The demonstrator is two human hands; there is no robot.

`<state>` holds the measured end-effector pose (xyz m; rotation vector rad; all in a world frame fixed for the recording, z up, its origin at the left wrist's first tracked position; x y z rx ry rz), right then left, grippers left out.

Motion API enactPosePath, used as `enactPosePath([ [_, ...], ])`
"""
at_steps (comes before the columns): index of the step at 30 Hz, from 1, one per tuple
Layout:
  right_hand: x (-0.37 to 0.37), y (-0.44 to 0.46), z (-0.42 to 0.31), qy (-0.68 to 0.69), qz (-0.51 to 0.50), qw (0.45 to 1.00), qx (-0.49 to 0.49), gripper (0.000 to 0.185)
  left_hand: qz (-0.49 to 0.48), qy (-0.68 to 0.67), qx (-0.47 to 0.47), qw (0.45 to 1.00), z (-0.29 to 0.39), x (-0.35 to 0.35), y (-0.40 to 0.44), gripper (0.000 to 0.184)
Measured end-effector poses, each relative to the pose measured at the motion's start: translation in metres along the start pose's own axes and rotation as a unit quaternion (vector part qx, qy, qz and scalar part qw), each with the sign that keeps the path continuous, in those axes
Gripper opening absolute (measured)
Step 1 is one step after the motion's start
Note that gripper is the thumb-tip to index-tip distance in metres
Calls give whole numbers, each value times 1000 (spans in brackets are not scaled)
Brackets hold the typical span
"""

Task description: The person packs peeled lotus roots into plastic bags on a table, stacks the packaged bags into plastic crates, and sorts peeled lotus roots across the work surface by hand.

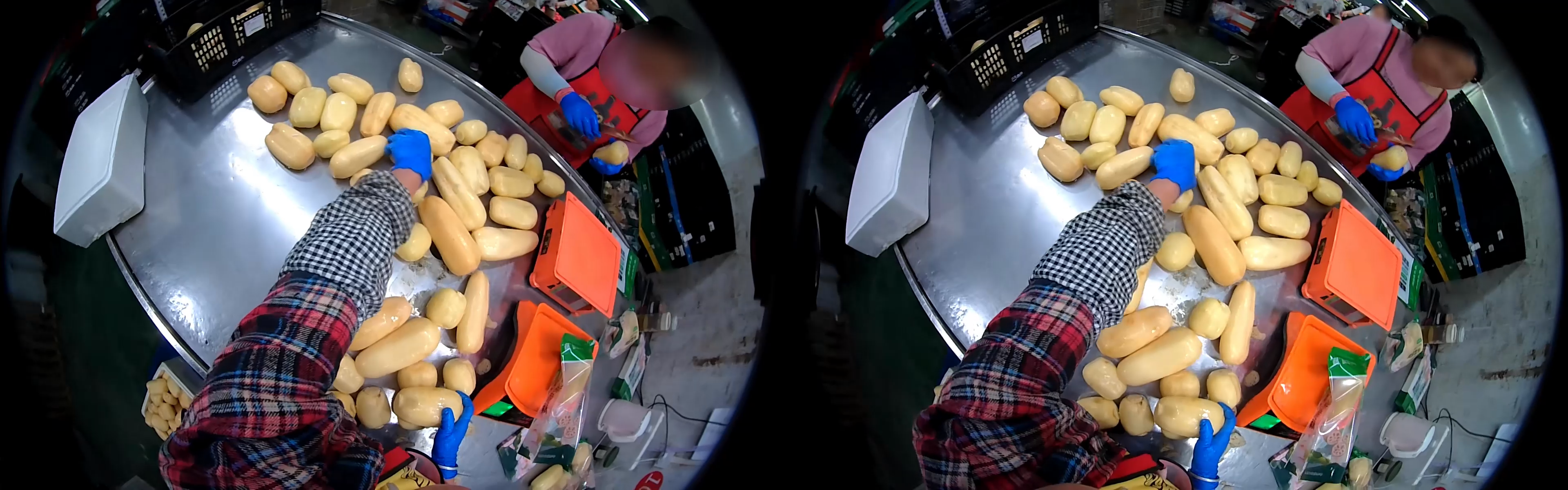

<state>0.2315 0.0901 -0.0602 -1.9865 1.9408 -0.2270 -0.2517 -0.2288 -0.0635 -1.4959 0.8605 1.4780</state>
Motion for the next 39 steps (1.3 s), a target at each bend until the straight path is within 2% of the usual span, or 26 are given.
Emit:
enactPosePath([
  [2, 0, -5, -4, 21, 1, 1000, 9, 49, -79, -77, 131, 985, -8, -24, -14, 57],
  [3, -1, -5, -2, 23, -7, 1000, 9, 48, -58, -148, 149, 976, -13, -29, -19, 63],
  [4, -1, -4, -2, 7, -8, 1000, -5, 48, 21, -213, 147, 966, -20, -26, -19, 70],
  [6, -2, -5, -4, -19, -6, 999, -26, 48, -102, -422, 191, 880, -25, -31, -21, 72],
  [7, -3, -4, -4, -35, -21, 998, -38, 49, -151, -595, 155, 774, -25, -50, -53, 61],
  [8, -4, -4, -8, -63, -26, 997, -45, 49, -312, -719, 193, 590, -25, -25, -51, 60],
  [10, -13, -1, -4, -138, -34, 988, -65, 48, -446, -837, 141, 284, -21, -76, -145, 76],
  [12, -20, -2, -23, -197, 2, 973, -123, 48, -485, -853, 136, 133, -19, -91, -209, 82],
  [13, -25, -6, -32, -200, 41, 962, -180, 51, -517, -842, 104, 113, -19, -91, -235, 84],
  [14, -30, -8, -40, -238, 61, 946, -213, 53, -546, -811, 145, 151, -18, -92, -264, 86],
  [16, -35, -15, -66, -195, 84, 946, -245, 58, -598, -787, 101, 109, -8, -86, -321, 86],
  [17, -36, -24, -85, -187, 88, 941, -269, 63, -589, -788, 110, 143, -3, -86, -353, 80],
  [18, -37, -29, -93, -199, 80, 928, -305, 67, -590, -777, 115, 185, 4, -76, -381, 77],
  [19, -37, -37, -99, -205, 67, 917, -336, 70, -572, -728, 204, 318, 12, -73, -412, 75],
  [21, -40, -52, -96, -240, 52, 898, -365, 71, -625, -674, 218, 328, 26, -52, -468, 69],
  [22, -40, -53, -79, -244, 45, 894, -372, 72, -696, -672, 130, 218, 29, -26, -487, 66],
  [23, -53, -66, -67, -177, 56, 913, -363, 71, -693, -652, 103, 290, 34, -16, -508, 61],
  [24, -64, -80, -56, -110, 64, 925, -357, 71, -734, -654, 41, 177, 39, -21, -534, 57],
  [26, -87, -103, -26, 44, 68, 946, -313, 70, -754, -480, 171, 414, 45, -5, -538, 57],
  [27, -100, -117, -9, 123, 85, 949, -278, 67, -758, -364, 281, 462, 51, -20, -543, 57],
  [28, -113, -128, 5, 202, 99, 944, -241, 65, -679, -360, 337, 543, 64, -37, -548, 61],
  [30, -136, -141, 49, 506, 95, 850, -113, 62, -634, -364, 281, 621, 86, -9, -527, 63],
  [34, -166, -130, 55, 545, 114, 815, -159, 56, -647, -312, 254, 647, 134, -1, -548, 64],
  [35, -170, -122, 47, 543, 98, 817, -170, 56, -652, -339, 238, 635, 144, 2, -551, 60],
  [38, -177, -106, 24, 519, 66, 832, -185, 58, -601, -392, 323, 617, 170, 14, -545, 51],
  [39, -180, -100, 21, 501, 69, 844, -181, 59, -585, -452, 308, 598, 172, 17, -544, 40],
])
Point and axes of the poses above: each hand's wrist, its own y-axis towards the middle knuckle, its own x-axis out of the palm, z = x × y, the point moved 5 cm from there along y, towards the middle knuckle, and after that the axes turned 12 degrees about -z, right-handed, at the moved point
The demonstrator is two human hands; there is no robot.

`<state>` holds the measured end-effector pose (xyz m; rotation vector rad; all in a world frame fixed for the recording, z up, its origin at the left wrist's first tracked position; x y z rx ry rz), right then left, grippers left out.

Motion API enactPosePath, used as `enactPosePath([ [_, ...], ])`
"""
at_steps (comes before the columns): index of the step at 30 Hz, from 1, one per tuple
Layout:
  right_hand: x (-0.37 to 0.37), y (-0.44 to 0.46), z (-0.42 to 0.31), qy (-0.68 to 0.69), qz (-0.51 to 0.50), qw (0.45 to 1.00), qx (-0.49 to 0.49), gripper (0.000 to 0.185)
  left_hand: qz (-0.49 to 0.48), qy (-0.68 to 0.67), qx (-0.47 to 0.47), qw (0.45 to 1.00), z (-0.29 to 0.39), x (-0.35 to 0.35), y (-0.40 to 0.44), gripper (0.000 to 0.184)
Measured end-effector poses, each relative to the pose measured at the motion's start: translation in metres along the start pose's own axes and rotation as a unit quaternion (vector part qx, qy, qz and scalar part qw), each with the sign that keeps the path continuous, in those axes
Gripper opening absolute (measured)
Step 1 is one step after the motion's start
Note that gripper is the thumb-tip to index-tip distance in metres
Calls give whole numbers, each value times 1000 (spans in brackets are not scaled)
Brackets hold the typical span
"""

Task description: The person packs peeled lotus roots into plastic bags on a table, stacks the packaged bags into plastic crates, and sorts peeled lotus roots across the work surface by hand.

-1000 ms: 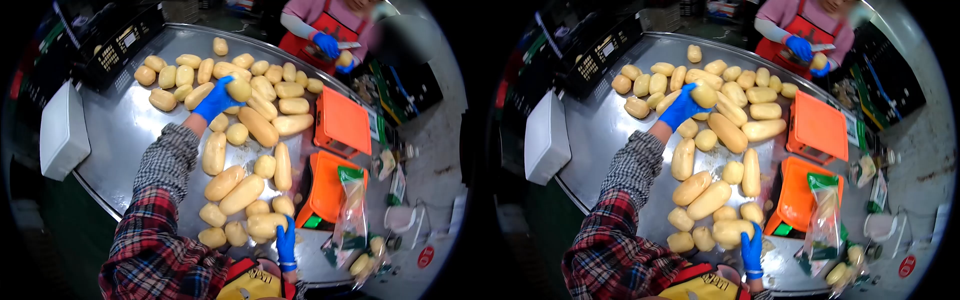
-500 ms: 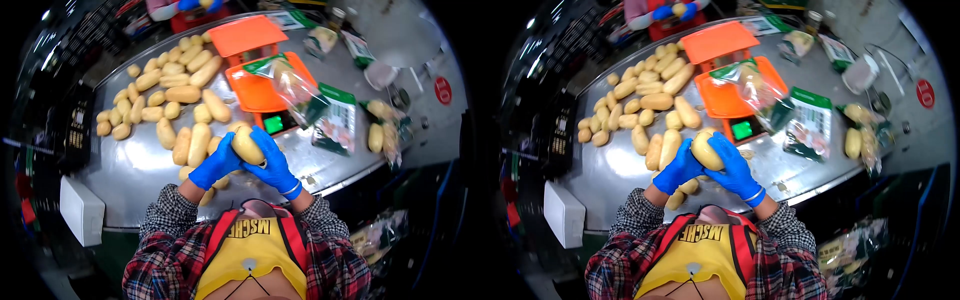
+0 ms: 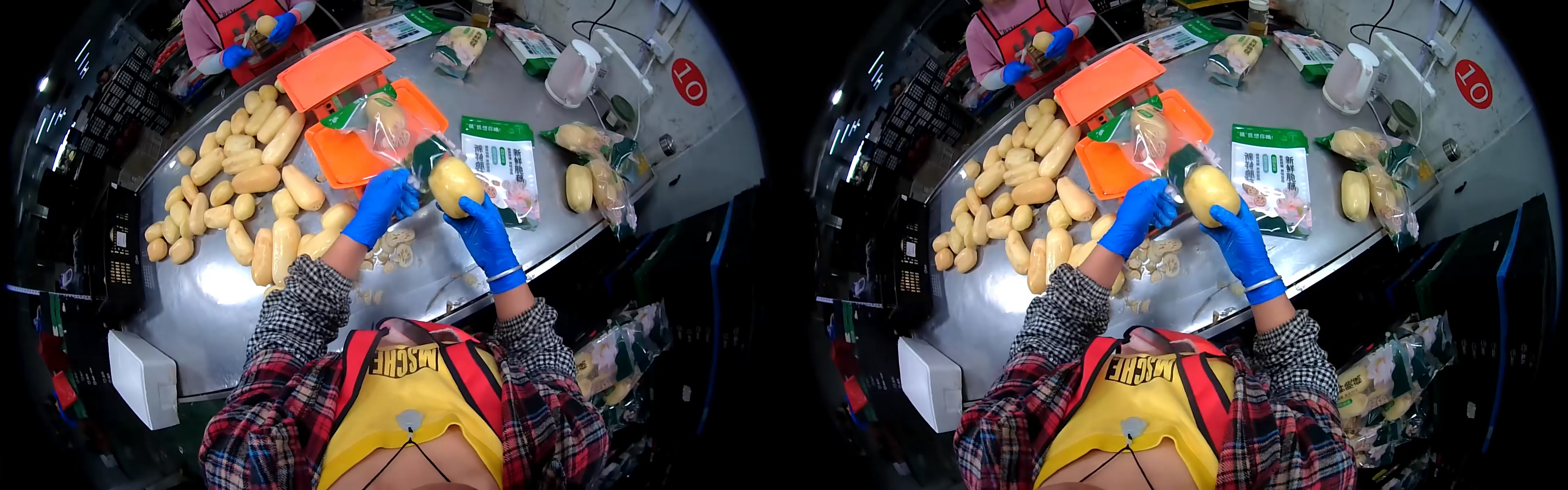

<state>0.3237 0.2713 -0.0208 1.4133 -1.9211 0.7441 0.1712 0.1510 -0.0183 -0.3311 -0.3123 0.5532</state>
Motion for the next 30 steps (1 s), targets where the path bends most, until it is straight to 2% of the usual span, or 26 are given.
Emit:
enactPosePath([
  [2, 4, 12, -3, -68, 2, 998, 10, 63, 28, 10, 21, 999, 1, -1, -2, 35],
  [3, 7, 18, -5, -180, 1, 983, -28, 65, 45, 12, 31, 998, 2, -4, -3, 33],
  [5, 14, 29, -3, -397, -10, 912, -101, 70, 43, 10, 27, 999, 5, -6, -4, 28],
  [6, 8, 36, 4, -501, -7, 853, -144, 74, 39, 14, 35, 999, 3, -8, -3, 27],
  [7, 12, 42, 4, -556, -1, 816, -162, 75, 34, 17, 45, 998, 8, -8, -4, 27],
  [9, 12, 56, 17, -382, 17, 916, -123, 65, 35, 24, 40, 998, 15, -12, -9, 25],
  [11, 9, 73, 27, -244, -23, 969, -23, 56, 28, 18, 26, 999, 21, -16, -11, 26],
  [12, 8, 79, 32, -173, -39, 984, 28, 52, 28, 26, 25, 999, 24, -19, -13, 27],
  [13, 15, 83, 34, -137, -43, 988, 59, 39, 36, 29, 24, 999, 28, -22, -16, 27],
  [15, 10, 97, 45, -143, -83, 985, 53, 28, 47, 31, 19, 998, 31, -26, -22, 28],
  [17, 26, 110, 44, -117, -51, 992, 10, 29, 32, 31, 10, 999, 26, -29, -23, 28],
  [18, 20, 117, 54, -148, -78, 986, 14, 38, 25, 29, 5, 999, 24, -33, -26, 28],
  [19, 31, 131, 49, -450, -100, 883, -83, 45, 27, 14, 4, 1000, 20, -32, -25, 28],
  [20, 34, 135, 50, -512, -107, 845, -115, 44, 32, -1, 4, 999, 16, -31, -25, 28],
  [24, 39, 141, 57, -447, -112, 882, -100, 44, 29, -45, 15, 998, -2, -31, -33, 23],
  [30, 53, 149, 67, -480, -124, 862, -103, 44, 43, -133, 18, 990, -33, -42, -38, 21],
])
Point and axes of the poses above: each hand's wrist, its own y-axis towards the middle knuckle, its own x-axis out of the palm, z = x × y, the point moved 5 cm from there along y, towards the middle knuckle, and after that the axes turned 12 degrees about -z, right-handed, at the moved point
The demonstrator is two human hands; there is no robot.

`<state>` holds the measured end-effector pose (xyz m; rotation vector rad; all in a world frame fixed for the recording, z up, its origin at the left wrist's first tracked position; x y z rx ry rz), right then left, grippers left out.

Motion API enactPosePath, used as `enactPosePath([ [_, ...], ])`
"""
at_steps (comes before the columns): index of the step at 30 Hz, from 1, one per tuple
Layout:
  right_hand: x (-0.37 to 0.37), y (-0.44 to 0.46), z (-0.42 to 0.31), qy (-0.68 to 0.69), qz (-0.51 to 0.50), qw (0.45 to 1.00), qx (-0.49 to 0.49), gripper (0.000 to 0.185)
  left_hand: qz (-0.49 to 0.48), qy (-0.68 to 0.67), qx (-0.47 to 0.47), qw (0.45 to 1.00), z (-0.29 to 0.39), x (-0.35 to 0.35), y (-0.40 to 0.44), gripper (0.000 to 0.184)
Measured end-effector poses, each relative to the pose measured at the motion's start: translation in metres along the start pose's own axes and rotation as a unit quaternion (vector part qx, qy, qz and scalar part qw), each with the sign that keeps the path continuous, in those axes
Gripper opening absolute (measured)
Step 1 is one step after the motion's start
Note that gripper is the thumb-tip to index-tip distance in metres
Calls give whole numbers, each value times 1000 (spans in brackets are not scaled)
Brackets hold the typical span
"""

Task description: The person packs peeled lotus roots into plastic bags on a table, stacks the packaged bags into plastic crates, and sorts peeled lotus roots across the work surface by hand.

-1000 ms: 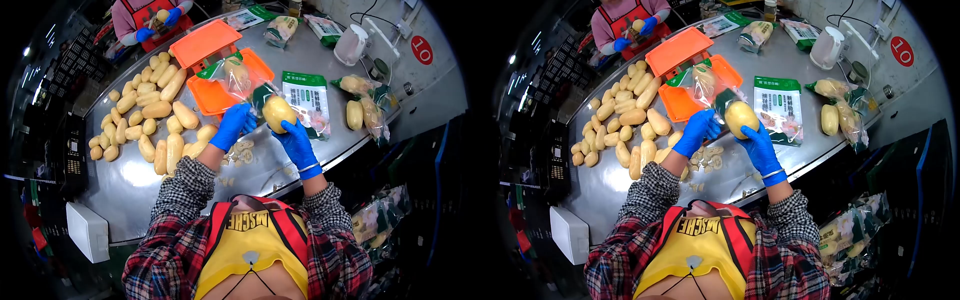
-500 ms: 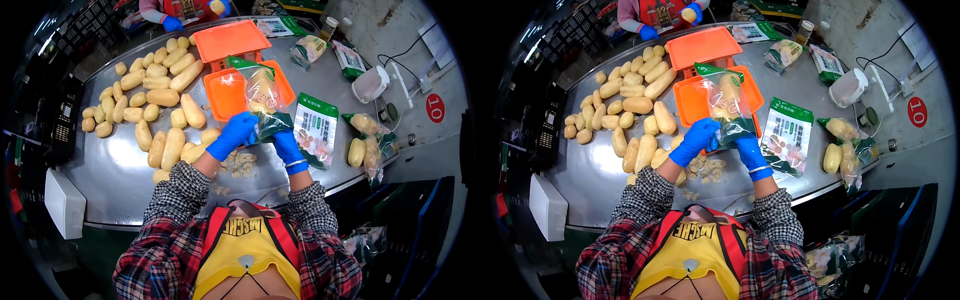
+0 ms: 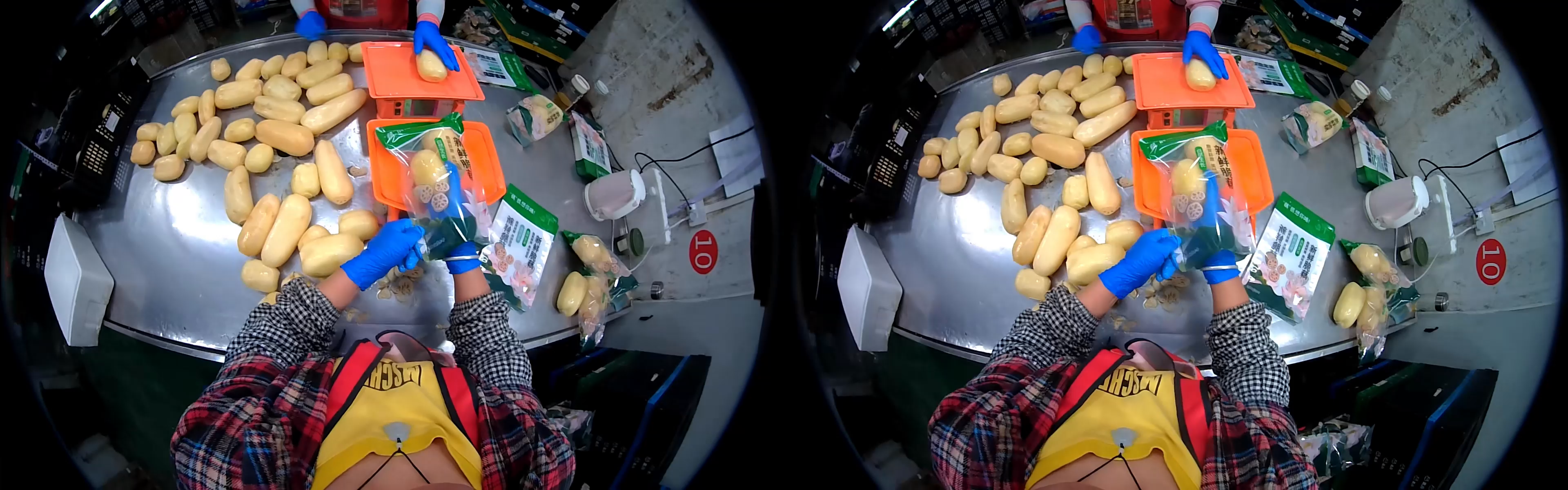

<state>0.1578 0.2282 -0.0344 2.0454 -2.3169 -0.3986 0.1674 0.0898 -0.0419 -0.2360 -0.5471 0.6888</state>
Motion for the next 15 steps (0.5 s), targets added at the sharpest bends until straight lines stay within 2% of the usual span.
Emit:
enactPosePath([
  [4, 5, 12, -1, -33, -13, 999, -12, 43, -4, 2, 2, 1000, 0, -4, 1, 23],
  [10, 12, 46, -12, -81, -37, 995, -45, 43, 16, 84, -25, 996, 0, -13, 3, 27],
  [15, 22, 45, -16, -117, -33, 990, -66, 43, 11, 53, 0, 999, 3, -5, 4, 26],
])
Point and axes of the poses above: each hand's wrist, its own y-axis towards the middle knuckle, its own x-axis out of the palm, z = x × y, the point moved 5 cm from there along y, towards the middle knuckle, and after that the axes turned 12 degrees about -z, right-handed, at the moved point
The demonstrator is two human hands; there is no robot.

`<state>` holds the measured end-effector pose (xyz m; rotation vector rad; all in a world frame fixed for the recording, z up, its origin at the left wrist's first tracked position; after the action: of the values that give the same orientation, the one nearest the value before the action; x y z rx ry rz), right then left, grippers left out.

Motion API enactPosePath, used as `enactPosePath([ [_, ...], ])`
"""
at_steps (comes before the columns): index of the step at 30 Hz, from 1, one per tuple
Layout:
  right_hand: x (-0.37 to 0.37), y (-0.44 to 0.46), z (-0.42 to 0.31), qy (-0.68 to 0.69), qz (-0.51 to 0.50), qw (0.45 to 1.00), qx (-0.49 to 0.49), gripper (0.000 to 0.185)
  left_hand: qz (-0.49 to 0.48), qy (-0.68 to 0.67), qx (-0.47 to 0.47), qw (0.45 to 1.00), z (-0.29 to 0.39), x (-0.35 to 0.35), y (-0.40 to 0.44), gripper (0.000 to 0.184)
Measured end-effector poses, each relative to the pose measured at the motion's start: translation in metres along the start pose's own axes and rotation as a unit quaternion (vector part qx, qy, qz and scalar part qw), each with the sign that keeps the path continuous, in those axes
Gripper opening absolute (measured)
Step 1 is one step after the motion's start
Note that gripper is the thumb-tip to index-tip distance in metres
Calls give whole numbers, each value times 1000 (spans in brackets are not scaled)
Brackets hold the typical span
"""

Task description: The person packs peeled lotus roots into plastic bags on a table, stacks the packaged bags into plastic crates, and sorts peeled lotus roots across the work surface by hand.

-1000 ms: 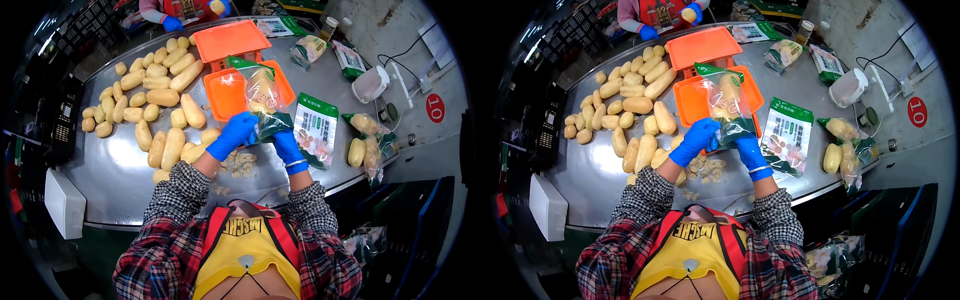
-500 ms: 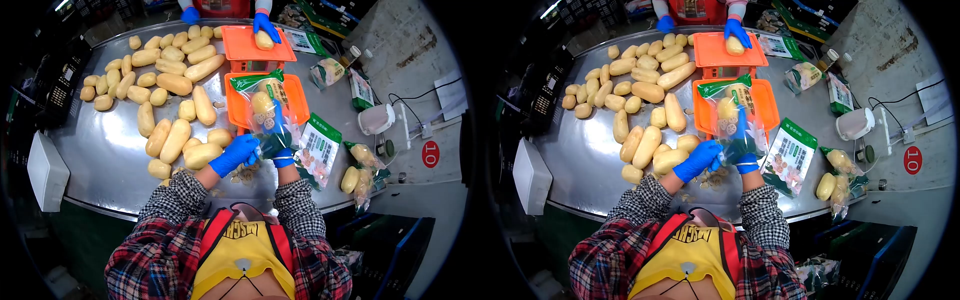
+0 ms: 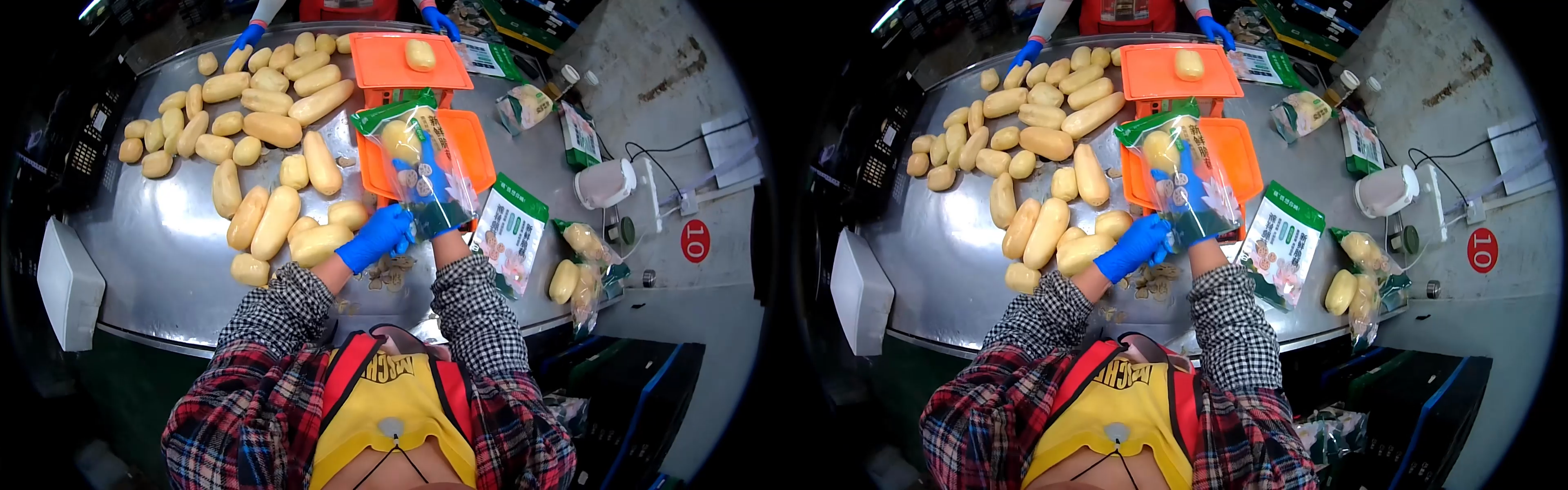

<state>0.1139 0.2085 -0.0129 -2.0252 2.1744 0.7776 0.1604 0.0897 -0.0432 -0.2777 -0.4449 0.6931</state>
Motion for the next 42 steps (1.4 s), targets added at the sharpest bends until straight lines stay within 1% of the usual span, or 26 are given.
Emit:
enactPosePath([
  [4, -9, -4, -1, -21, 11, 1000, -19, 42, -34, 34, 20, 999, -20, -10, 6, 37],
  [7, -23, -47, -2, -68, 26, 997, -22, 42, -55, 16, -28, 998, -17, -1, -12, 58],
  [9, -29, -95, -1, -108, 38, 993, 15, 42, -54, 8, -77, 996, -23, -4, -18, 71],
  [10, -31, -129, 9, -134, 47, 984, 104, 42, -56, 6, -98, 994, -23, -4, -16, 78],
  [11, -36, -152, -10, -101, 86, 986, 99, 41, -82, 24, -125, 988, -21, -1, -14, 91],
  [15, -44, -261, 0, -6, 126, 971, 202, 38, -180, -17, -150, 972, -28, 15, 10, 99],
  [17, -52, -302, -7, -2, 160, 962, 223, 34, -135, -35, -111, 984, -14, 17, 25, 88],
  [18, -62, -321, 0, 18, 177, 957, 228, 34, -175, -62, -78, 980, -17, 14, 49, 80],
  [19, -72, -332, -8, -17, 199, 955, 219, 33, -123, 56, -37, 990, 5, 17, 52, 71],
  [20, -81, -341, -13, -42, 219, 953, 205, 32, -108, 22, 44, 993, 30, 31, 49, 67],
  [21, -89, -349, -17, -18, 241, 948, 206, 32, -146, 59, 78, 984, 58, 51, 37, 63],
  [22, -98, -345, -9, 13, 252, 946, 205, 32, -264, -45, 65, 961, 71, 42, 66, 63],
  [23, -104, -350, -9, 25, 273, 940, 201, 34, -162, 115, 161, 967, 108, 86, 22, 62],
  [25, -107, -350, 0, 118, 301, 935, 142, 45, -223, 176, 225, 932, 122, 137, -11, 57],
  [27, -125, -341, -35, 104, 299, 940, 124, 73, -311, 150, 237, 908, 114, 180, -25, 55],
  [28, -137, -333, -57, 92, 317, 942, 65, 89, -353, 137, 242, 894, 107, 197, -30, 54],
  [29, -148, -322, -71, 100, 319, 942, 28, 95, -333, 137, 181, 915, 98, 205, -30, 54],
  [30, -159, -318, -84, 107, 321, 941, -4, 102, -388, 109, 135, 905, 83, 212, -25, 51],
  [32, -176, -304, -100, 62, 297, 952, -30, 109, -441, 41, 66, 894, 62, 236, -31, 45],
  [33, -175, -299, -104, 144, 230, 962, -9, 108, -400, -5, 61, 914, 57, 242, -30, 44],
  [35, -186, -308, -104, 127, 166, 978, 16, 112, -308, -99, 55, 945, 50, 256, -23, 41],
  [37, -190, -315, -113, 101, 109, 988, 45, 115, -422, -80, 39, 902, 50, 270, -22, 34],
  [38, -186, -316, -109, 98, 105, 990, -4, 118, -471, -71, 37, 879, 52, 270, -21, 30],
  [40, -170, -312, -85, 95, 123, 988, 21, 91, -414, 40, 46, 908, 37, 274, -3, 28],
  [41, -161, -309, -66, 111, 119, 986, 47, 76, -395, 22, 49, 917, 23, 276, 12, 31],
  [42, -162, -302, -55, -24, 120, 992, 27, 59, -354, 77, 91, 928, 24, 276, 18, 34],
])
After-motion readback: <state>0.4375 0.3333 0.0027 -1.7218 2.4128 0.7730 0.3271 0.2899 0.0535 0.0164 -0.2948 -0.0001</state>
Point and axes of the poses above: each hand's wrist, its own y-axis towards the middle knuckle, its own x-axis out of the palm, z = x × y, the point moved 5 cm from there along y, towards the middle knuckle, and after that the axes turned 12 degrees about -z, right-handed, at the moved point
